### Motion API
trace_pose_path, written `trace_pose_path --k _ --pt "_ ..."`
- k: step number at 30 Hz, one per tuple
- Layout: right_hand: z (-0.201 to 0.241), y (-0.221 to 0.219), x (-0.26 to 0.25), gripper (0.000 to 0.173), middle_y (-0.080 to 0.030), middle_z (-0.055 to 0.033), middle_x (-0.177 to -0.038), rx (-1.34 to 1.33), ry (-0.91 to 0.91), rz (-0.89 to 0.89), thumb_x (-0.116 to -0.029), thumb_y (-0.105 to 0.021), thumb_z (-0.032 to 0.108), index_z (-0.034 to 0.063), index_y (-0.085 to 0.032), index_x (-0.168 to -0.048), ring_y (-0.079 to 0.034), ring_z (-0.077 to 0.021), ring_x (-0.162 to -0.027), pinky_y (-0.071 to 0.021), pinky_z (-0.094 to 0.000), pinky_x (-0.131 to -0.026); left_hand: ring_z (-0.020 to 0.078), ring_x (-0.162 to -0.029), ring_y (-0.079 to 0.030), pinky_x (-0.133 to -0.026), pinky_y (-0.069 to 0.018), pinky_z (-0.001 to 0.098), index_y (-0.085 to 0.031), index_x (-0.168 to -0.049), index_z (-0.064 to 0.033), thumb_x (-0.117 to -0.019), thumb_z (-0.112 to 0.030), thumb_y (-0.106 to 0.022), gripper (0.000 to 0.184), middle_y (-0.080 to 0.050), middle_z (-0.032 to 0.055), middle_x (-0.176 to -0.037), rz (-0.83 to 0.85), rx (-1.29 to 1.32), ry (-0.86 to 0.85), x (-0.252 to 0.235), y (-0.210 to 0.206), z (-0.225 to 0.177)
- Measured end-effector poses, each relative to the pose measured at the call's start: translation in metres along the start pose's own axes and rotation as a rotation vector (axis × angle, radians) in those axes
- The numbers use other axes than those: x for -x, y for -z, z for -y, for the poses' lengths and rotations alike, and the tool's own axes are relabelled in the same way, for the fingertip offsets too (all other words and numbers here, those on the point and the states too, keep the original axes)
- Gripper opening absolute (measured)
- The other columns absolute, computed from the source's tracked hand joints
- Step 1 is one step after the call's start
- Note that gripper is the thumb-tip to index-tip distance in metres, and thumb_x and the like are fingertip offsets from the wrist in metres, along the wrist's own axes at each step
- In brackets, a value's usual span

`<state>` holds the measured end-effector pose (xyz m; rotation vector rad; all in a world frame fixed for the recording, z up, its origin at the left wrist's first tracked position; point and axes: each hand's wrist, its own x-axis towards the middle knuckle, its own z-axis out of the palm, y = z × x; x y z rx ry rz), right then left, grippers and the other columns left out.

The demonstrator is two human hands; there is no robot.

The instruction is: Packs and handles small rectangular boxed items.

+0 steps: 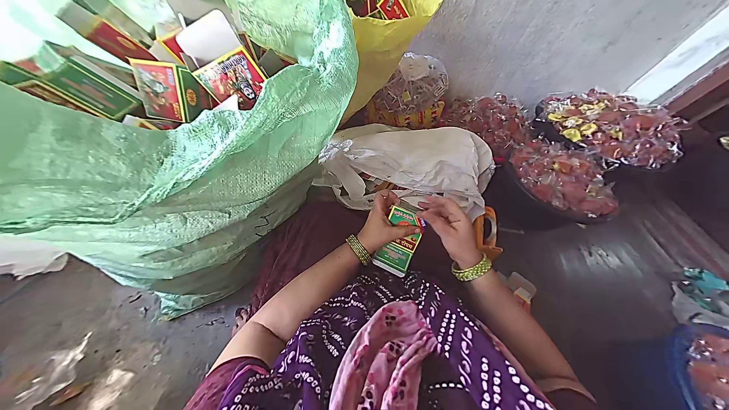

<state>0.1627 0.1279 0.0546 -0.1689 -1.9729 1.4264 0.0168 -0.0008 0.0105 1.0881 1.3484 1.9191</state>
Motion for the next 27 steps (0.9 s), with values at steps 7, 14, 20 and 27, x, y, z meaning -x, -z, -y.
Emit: trace_pose_path --k 7,14,20,27 --pt "0.000 0.008 -0.006 0.024 -0.076 -0.0098 -0.115 0.368 0.164 0.159 -0.0922 -0.077 0.019 0.0052 -0.079 -0.112 -0.071 -0.0137 -0.112 -0.0579 -0.0300 -0.100 0.0228 -0.102 -0.071 -0.090 -0.0628 0.0389 -0.022 -0.147 0.0033 -0.0641 -0.010 -0.096 0.112 -0.063 0.0174 -0.122 0.075 -0.046 -0.083 0.002 -0.002 0.000" --pt "0.000 0.019 -0.010 0.016 -0.079 -0.0067 -0.102 0.361 0.244 0.172 -0.0952 -0.073 0.013 0.0042 -0.080 -0.106 -0.074 -0.0095 -0.096 -0.0608 -0.0274 -0.092 0.0220 -0.106 -0.069 -0.092 -0.0616 0.0378 -0.025 -0.149 0.0038 -0.0637 -0.016 -0.098 0.113 -0.062 0.0171 -0.125 0.140 -0.097 -0.128 0.003 -0.003 0.004" --pt "0.007 0.016 -0.005 0.027 -0.068 -0.0100 -0.118 0.424 0.150 0.308 -0.1041 -0.056 0.020 0.0103 -0.077 -0.118 -0.063 -0.0126 -0.112 -0.0533 -0.0278 -0.097 0.0230 -0.103 -0.070 -0.090 -0.0626 0.0391 -0.031 -0.148 0.0014 -0.0636 -0.018 -0.098 0.110 -0.063 0.0167 -0.123 0.081 -0.113 -0.103 0.003 0.000 0.010" --pt "0.001 -0.001 0.019 0.032 -0.072 -0.0113 -0.126 0.637 0.337 0.170 -0.1075 -0.050 0.011 0.0017 -0.066 -0.133 -0.067 -0.0191 -0.121 -0.0529 -0.0348 -0.108 0.0253 -0.097 -0.073 -0.085 -0.0648 0.0416 -0.040 -0.141 0.0014 -0.0698 -0.008 -0.093 0.089 -0.064 0.0166 -0.124 -0.005 0.021 -0.040 0.006 -0.003 0.007"
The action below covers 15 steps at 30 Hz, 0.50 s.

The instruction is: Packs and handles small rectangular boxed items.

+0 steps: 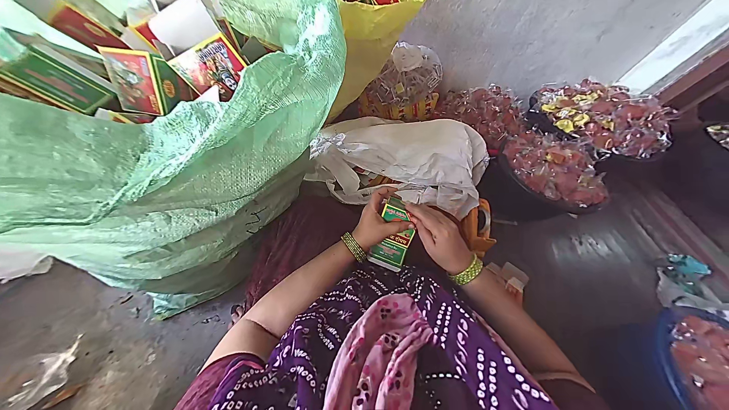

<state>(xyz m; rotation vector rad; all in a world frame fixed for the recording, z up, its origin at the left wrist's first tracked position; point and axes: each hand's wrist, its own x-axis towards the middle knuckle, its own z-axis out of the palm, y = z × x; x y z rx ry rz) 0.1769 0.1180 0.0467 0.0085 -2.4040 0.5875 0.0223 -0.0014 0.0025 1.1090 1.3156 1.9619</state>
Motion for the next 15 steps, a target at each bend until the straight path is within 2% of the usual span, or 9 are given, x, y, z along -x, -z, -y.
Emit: trace_pose_path --k 2,3,4,5,7,10,13,15 --pt "-0.008 0.004 0.005 0.037 -0.070 -0.0119 -0.131 -0.139 -0.078 0.016 -0.1077 -0.049 0.011 -0.0053 -0.056 -0.140 -0.066 -0.0188 -0.125 -0.0536 -0.0351 -0.108 0.0260 -0.094 -0.073 -0.082 -0.0654 0.0425 -0.050 -0.130 0.0028 -0.0757 -0.007 -0.089 0.068 -0.067 0.0174 -0.120 0.019 0.009 -0.010 -0.001 -0.002 0.001" --pt "-0.014 0.009 0.008 0.042 -0.069 -0.0136 -0.132 -0.239 -0.133 0.016 -0.1073 -0.051 0.012 -0.0079 -0.048 -0.144 -0.066 -0.0194 -0.125 -0.0554 -0.0362 -0.107 0.0252 -0.096 -0.071 -0.084 -0.0644 0.0421 -0.054 -0.126 0.0043 -0.0808 -0.008 -0.086 0.057 -0.064 0.0173 -0.121 0.041 -0.004 -0.029 -0.002 -0.003 0.002" --pt "-0.020 0.016 0.012 0.048 -0.067 -0.0153 -0.135 -0.314 -0.204 0.005 -0.1065 -0.053 0.013 -0.0080 -0.042 -0.148 -0.066 -0.0203 -0.124 -0.0565 -0.0375 -0.105 0.0243 -0.099 -0.070 -0.086 -0.0637 0.0416 -0.057 -0.124 0.0044 -0.0856 -0.010 -0.082 0.048 -0.062 0.0170 -0.124 0.054 -0.032 -0.047 -0.002 -0.002 0.001" --pt "-0.029 0.025 0.017 0.052 -0.064 -0.0166 -0.138 -0.337 -0.282 -0.024 -0.1054 -0.056 0.016 -0.0063 -0.041 -0.150 -0.066 -0.0209 -0.124 -0.0571 -0.0378 -0.103 0.0230 -0.100 -0.070 -0.086 -0.0632 0.0410 -0.060 -0.122 0.0033 -0.0901 -0.013 -0.077 0.040 -0.062 0.0163 -0.125 0.054 -0.067 -0.056 -0.003 -0.001 0.001" --pt "-0.055 0.050 0.033 0.049 -0.063 -0.0168 -0.139 -0.237 -0.465 -0.118 -0.1027 -0.060 0.020 -0.0014 -0.051 -0.145 -0.065 -0.0206 -0.123 -0.0568 -0.0379 -0.102 0.0209 -0.104 -0.068 -0.088 -0.0612 0.0403 -0.063 -0.120 0.0002 -0.0968 -0.016 -0.066 0.028 -0.063 0.0140 -0.126 0.030 -0.145 -0.055 -0.004 0.003 0.002" --pt "-0.107 0.092 0.072 0.035 -0.070 -0.0162 -0.123 0.034 -0.860 -0.180 -0.1011 -0.061 0.020 0.0012 -0.063 -0.131 -0.069 -0.0216 -0.109 -0.0559 -0.0409 -0.097 0.0183 -0.103 -0.068 -0.087 -0.0602 0.0398 -0.063 -0.122 -0.0053 -0.1017 -0.016 -0.053 0.025 -0.063 0.0101 -0.126 -0.013 -0.222 -0.018 -0.006 0.011 0.006" --pt "-0.158 0.119 0.112 0.042 -0.066 -0.0214 -0.131 0.163 -1.249 0.023 -0.1012 -0.064 0.022 -0.0016 -0.059 -0.136 -0.063 -0.0306 -0.123 -0.0471 -0.0483 -0.108 0.0161 -0.105 -0.067 -0.088 -0.0595 0.0386 -0.064 -0.122 -0.0082 -0.1035 -0.018 -0.046 0.028 -0.064 0.0075 -0.127 -0.025 -0.248 -0.003 -0.010 0.012 0.009" --pt "-0.184 0.119 0.132 0.051 -0.062 -0.0239 -0.137 0.148 -1.359 0.162 -0.1006 -0.066 0.027 -0.0028 -0.056 -0.140 -0.059 -0.0340 -0.129 -0.0430 -0.0503 -0.112 0.0148 -0.105 -0.067 -0.088 -0.0594 0.0373 -0.064 -0.122 -0.0082 -0.1040 -0.018 -0.045 0.028 -0.063 0.0069 -0.127 -0.025 -0.264 0.011 -0.011 0.010 0.011"
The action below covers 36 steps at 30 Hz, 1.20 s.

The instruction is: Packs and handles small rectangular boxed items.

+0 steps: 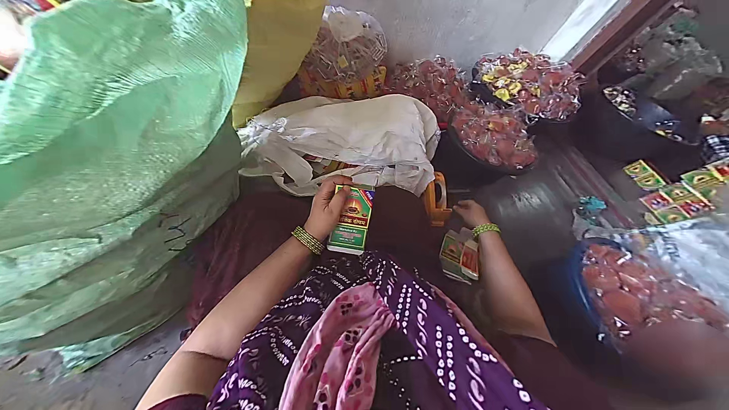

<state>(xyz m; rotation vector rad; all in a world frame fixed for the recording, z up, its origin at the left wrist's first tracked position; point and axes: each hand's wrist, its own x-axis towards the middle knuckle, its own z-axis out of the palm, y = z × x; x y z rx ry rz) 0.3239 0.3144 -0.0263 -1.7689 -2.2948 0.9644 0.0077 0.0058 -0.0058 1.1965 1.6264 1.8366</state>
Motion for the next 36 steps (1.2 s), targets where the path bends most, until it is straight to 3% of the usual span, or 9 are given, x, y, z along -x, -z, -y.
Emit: trace_pose_path --k 12,15,17,19,22,26,30,33,36 --pt "-0.015 -0.030 -0.048 0.047 -0.067 -0.0167 -0.131 -0.254 -0.085 0.050 -0.0915 -0.078 0.030 0.0051 -0.068 -0.130 -0.062 -0.0279 -0.124 -0.0466 -0.0478 -0.107 0.0131 -0.087 -0.071 -0.076 -0.0621 0.0333 -0.062 -0.125 -0.0104 -0.1067 -0.018 -0.044 0.027 -0.070 0.0044 -0.113 -0.004 0.002 0.075 0.003 -0.001 -0.001" --pt "-0.007 -0.020 -0.035 0.042 -0.071 -0.0094 -0.117 -0.326 -0.164 0.063 -0.0918 -0.078 0.034 0.0117 -0.071 -0.127 -0.063 -0.0166 -0.096 -0.0499 -0.0379 -0.085 0.0132 -0.087 -0.070 -0.076 -0.0620 0.0334 -0.062 -0.125 -0.0109 -0.1067 -0.017 -0.044 0.026 -0.070 0.0041 -0.113 0.002 0.010 0.070 0.004 -0.001 -0.001" --pt "-0.006 -0.016 -0.022 0.034 -0.068 -0.0015 -0.094 -0.356 -0.186 0.044 -0.0923 -0.078 0.031 0.0123 -0.073 -0.120 -0.053 -0.0072 -0.069 -0.0451 -0.0278 -0.065 0.0128 -0.087 -0.070 -0.077 -0.0619 0.0335 -0.062 -0.125 -0.0113 -0.1064 -0.018 -0.045 0.026 -0.069 0.0037 -0.115 0.000 0.002 0.076 0.004 0.001 -0.001" --pt "-0.008 -0.016 -0.009 0.032 -0.064 -0.0008 -0.089 -0.355 -0.218 0.051 -0.0934 -0.076 0.028 0.0113 -0.072 -0.121 -0.047 -0.0068 -0.064 -0.0426 -0.0269 -0.061 0.0122 -0.088 -0.070 -0.077 -0.0615 0.0333 -0.061 -0.126 -0.0117 -0.1065 -0.019 -0.044 0.027 -0.068 0.0035 -0.116 0.001 -0.009 0.087 0.004 0.002 -0.002" --pt "-0.015 -0.024 0.003 0.038 -0.065 -0.0039 -0.096 -0.323 -0.227 0.039 -0.0914 -0.079 0.032 0.0109 -0.071 -0.123 -0.049 -0.0093 -0.069 -0.0448 -0.0298 -0.065 0.0132 -0.086 -0.071 -0.075 -0.0622 0.0340 -0.061 -0.126 -0.0116 -0.1062 -0.018 -0.044 0.027 -0.070 0.0042 -0.112 -0.005 0.001 0.086 0.003 0.001 -0.002" --pt "-0.032 -0.042 -0.008 0.039 -0.070 -0.0113 -0.117 -0.304 -0.175 0.044 -0.0961 -0.073 0.031 0.0069 -0.070 -0.126 -0.061 -0.0172 -0.092 -0.0492 -0.0393 -0.083 0.0127 -0.087 -0.070 -0.076 -0.0617 0.0332 -0.061 -0.126 -0.0108 -0.1063 -0.019 -0.045 0.027 -0.069 0.0041 -0.114 0.008 0.010 0.075 0.003 0.001 0.001" --pt "-0.035 -0.053 -0.012 0.036 -0.072 -0.0139 -0.117 -0.327 -0.118 -0.032 -0.0978 -0.071 0.031 0.0027 -0.071 -0.121 -0.067 -0.0223 -0.107 -0.0510 -0.0428 -0.097 0.0121 -0.087 -0.070 -0.076 -0.0613 0.0333 -0.061 -0.127 -0.0119 -0.1068 -0.020 -0.044 0.027 -0.069 0.0037 -0.116 0.005 -0.004 0.095 0.003 0.001 0.000" --pt "-0.025 -0.052 -0.010 0.035 -0.070 -0.0172 -0.121 -0.077 -0.068 -0.092 -0.0980 -0.070 0.031 0.0037 -0.072 -0.119 -0.064 -0.0301 -0.118 -0.0469 -0.0508 -0.106 0.0137 -0.086 -0.070 -0.075 -0.0615 0.0343 -0.060 -0.126 -0.0113 -0.1065 -0.020 -0.044 0.027 -0.068 0.0051 -0.115 0.012 -0.001 0.085 0.002 0.000 0.001" --pt "0.009 -0.043 0.008 0.034 -0.068 -0.0163 -0.129 0.279 -0.151 -0.080 -0.0987 -0.063 0.033 0.0093 -0.072 -0.122 -0.061 -0.0347 -0.125 -0.0474 -0.0600 -0.102 0.0136 -0.086 -0.070 -0.075 -0.0616 0.0340 -0.060 -0.126 -0.0100 -0.1062 -0.018 -0.045 0.026 -0.068 0.0052 -0.114 0.024 0.023 0.067 0.002 -0.001 0.001"
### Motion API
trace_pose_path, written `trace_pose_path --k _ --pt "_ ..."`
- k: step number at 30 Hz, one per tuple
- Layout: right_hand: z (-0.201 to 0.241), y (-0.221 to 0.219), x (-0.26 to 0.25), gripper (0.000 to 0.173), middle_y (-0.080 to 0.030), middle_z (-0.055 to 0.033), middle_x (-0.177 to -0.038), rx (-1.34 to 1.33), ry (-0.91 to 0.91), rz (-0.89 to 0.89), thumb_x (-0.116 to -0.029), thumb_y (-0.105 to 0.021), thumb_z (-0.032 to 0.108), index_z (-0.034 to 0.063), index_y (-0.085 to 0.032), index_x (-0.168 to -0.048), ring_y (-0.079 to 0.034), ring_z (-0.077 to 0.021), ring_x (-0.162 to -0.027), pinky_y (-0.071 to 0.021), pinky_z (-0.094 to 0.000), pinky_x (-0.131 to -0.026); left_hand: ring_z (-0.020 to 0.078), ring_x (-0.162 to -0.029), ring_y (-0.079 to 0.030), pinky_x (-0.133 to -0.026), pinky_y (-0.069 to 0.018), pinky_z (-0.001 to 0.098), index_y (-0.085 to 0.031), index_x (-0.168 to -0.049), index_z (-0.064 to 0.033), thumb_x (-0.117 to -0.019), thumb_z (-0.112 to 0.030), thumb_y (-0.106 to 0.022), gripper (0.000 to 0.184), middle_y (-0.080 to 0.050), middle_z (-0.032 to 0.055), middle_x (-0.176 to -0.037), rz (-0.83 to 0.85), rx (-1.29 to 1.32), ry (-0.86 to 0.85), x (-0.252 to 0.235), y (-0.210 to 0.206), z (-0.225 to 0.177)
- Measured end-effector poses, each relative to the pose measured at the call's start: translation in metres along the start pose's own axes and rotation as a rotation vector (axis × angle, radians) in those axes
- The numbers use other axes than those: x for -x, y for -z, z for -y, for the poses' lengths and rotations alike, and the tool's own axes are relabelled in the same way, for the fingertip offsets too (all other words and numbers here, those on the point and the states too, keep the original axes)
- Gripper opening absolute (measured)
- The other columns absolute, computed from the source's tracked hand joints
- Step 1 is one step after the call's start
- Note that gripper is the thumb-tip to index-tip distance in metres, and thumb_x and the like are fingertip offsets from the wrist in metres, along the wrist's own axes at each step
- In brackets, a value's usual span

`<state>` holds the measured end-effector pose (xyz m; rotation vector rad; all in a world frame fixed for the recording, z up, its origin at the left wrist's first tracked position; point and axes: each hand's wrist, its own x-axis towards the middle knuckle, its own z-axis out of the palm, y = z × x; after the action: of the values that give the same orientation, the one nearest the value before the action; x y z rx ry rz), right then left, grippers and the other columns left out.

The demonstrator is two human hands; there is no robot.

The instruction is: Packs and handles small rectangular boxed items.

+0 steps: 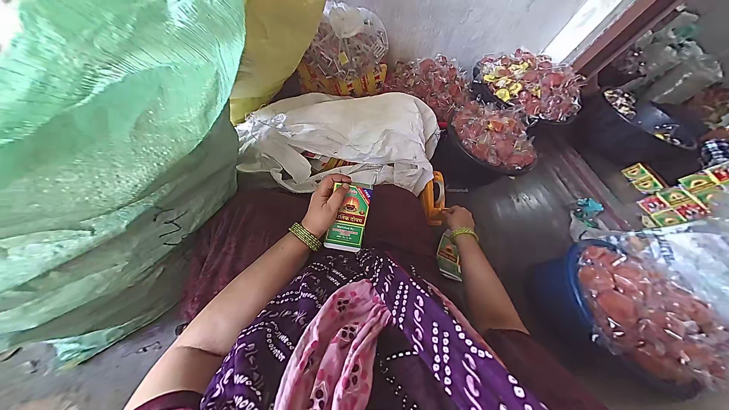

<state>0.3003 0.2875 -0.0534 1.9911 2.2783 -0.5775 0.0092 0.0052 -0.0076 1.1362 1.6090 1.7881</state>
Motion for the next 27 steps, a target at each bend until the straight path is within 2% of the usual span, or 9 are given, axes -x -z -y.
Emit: trace_pose_path --k 4,6,9,11,13,17,20,22,27 --pt "0.020 0.007 0.015 0.036 -0.068 -0.0180 -0.129 0.210 -0.147 0.025 -0.0972 -0.059 0.031 0.0051 -0.070 -0.118 -0.063 -0.0359 -0.123 -0.0480 -0.0637 -0.097 0.0145 -0.097 -0.068 -0.083 -0.0605 0.0359 -0.063 -0.122 -0.0107 -0.1049 -0.020 -0.049 0.024 -0.064 0.0058 -0.123 -0.002 -0.021 -0.008 0.000 0.001 -0.001" --pt "0.014 0.008 0.008 0.038 -0.069 -0.0196 -0.123 0.116 -0.053 0.052 -0.0943 -0.066 0.035 0.0041 -0.071 -0.116 -0.064 -0.0365 -0.119 -0.0496 -0.0624 -0.097 0.0156 -0.100 -0.068 -0.085 -0.0603 0.0374 -0.064 -0.121 -0.0100 -0.1043 -0.021 -0.051 0.024 -0.063 0.0073 -0.126 0.000 -0.032 -0.018 0.000 0.001 -0.002" --pt "0.029 0.015 0.014 0.032 -0.069 -0.0199 -0.119 -0.343 0.292 0.110 -0.0990 -0.067 0.024 -0.0001 -0.069 -0.120 -0.065 -0.0294 -0.111 -0.0512 -0.0492 -0.099 0.0164 -0.098 -0.068 -0.085 -0.0603 0.0380 -0.063 -0.123 -0.0080 -0.1043 -0.022 -0.053 0.025 -0.063 0.0096 -0.125 0.004 -0.025 -0.034 0.000 0.001 -0.001" --pt "0.062 0.022 0.051 0.030 -0.066 -0.0156 -0.119 -0.718 0.430 0.154 -0.1008 -0.066 0.022 -0.0002 -0.065 -0.121 -0.067 -0.0212 -0.106 -0.0588 -0.0388 -0.089 0.0178 -0.102 -0.068 -0.089 -0.0594 0.0397 -0.062 -0.124 -0.0067 -0.1046 -0.023 -0.053 0.027 -0.064 0.0113 -0.124 0.005 -0.059 -0.048 -0.001 0.000 0.002" --pt "0.099 0.030 0.096 0.029 -0.066 -0.0147 -0.126 -1.012 0.554 0.227 -0.0984 -0.068 0.018 -0.0016 -0.067 -0.119 -0.068 -0.0213 -0.110 -0.0611 -0.0382 -0.091 0.0196 -0.112 -0.064 -0.097 -0.0557 0.0416 -0.064 -0.121 -0.0051 -0.1043 -0.024 -0.053 0.027 -0.063 0.0122 -0.126 0.011 -0.110 -0.090 -0.003 -0.002 0.005" --pt "0.155 0.029 0.153 0.021 -0.061 -0.0154 -0.140 -1.166 0.763 0.428 -0.0969 -0.067 0.017 -0.0004 -0.072 -0.107 -0.062 -0.0238 -0.124 -0.0552 -0.0398 -0.102 0.0190 -0.113 -0.064 -0.098 -0.0549 0.0392 -0.065 -0.117 -0.0026 -0.1069 -0.027 -0.049 0.031 -0.064 0.0132 -0.123 0.019 -0.174 -0.143 -0.003 -0.004 0.006" --pt "0.180 0.015 0.161 0.022 -0.063 -0.0157 -0.137 -1.207 0.740 0.518 -0.0979 -0.067 0.016 -0.0020 -0.073 -0.108 -0.064 -0.0219 -0.120 -0.0555 -0.0375 -0.099 0.0177 -0.111 -0.064 -0.098 -0.0547 0.0368 -0.064 -0.120 -0.0001 -0.1078 -0.032 -0.048 0.037 -0.063 0.0144 -0.124 0.030 -0.167 -0.164 -0.002 -0.001 0.006" --pt "0.189 0.004 0.156 0.024 -0.069 -0.0162 -0.126 -1.251 0.696 0.519 -0.0986 -0.066 0.016 -0.0039 -0.072 -0.111 -0.066 -0.0226 -0.115 -0.0559 -0.0377 -0.098 0.0182 -0.109 -0.065 -0.096 -0.0566 0.0368 -0.062 -0.121 0.0001 -0.1025 -0.037 -0.060 0.042 -0.063 0.0147 -0.124 0.036 -0.117 -0.147 -0.002 0.000 0.004" --pt "0.198 -0.003 0.155 0.026 -0.073 -0.0143 -0.104 -1.308 0.558 0.475 -0.0960 -0.071 0.017 -0.0031 -0.071 -0.112 -0.070 -0.0205 -0.096 -0.0590 -0.0365 -0.085 0.0195 -0.095 -0.071 -0.085 -0.0630 0.0374 -0.051 -0.128 0.0017 -0.0891 -0.025 -0.080 0.055 -0.066 0.0153 -0.116 -0.011 -0.013 -0.090 -0.001 -0.004 -0.003"
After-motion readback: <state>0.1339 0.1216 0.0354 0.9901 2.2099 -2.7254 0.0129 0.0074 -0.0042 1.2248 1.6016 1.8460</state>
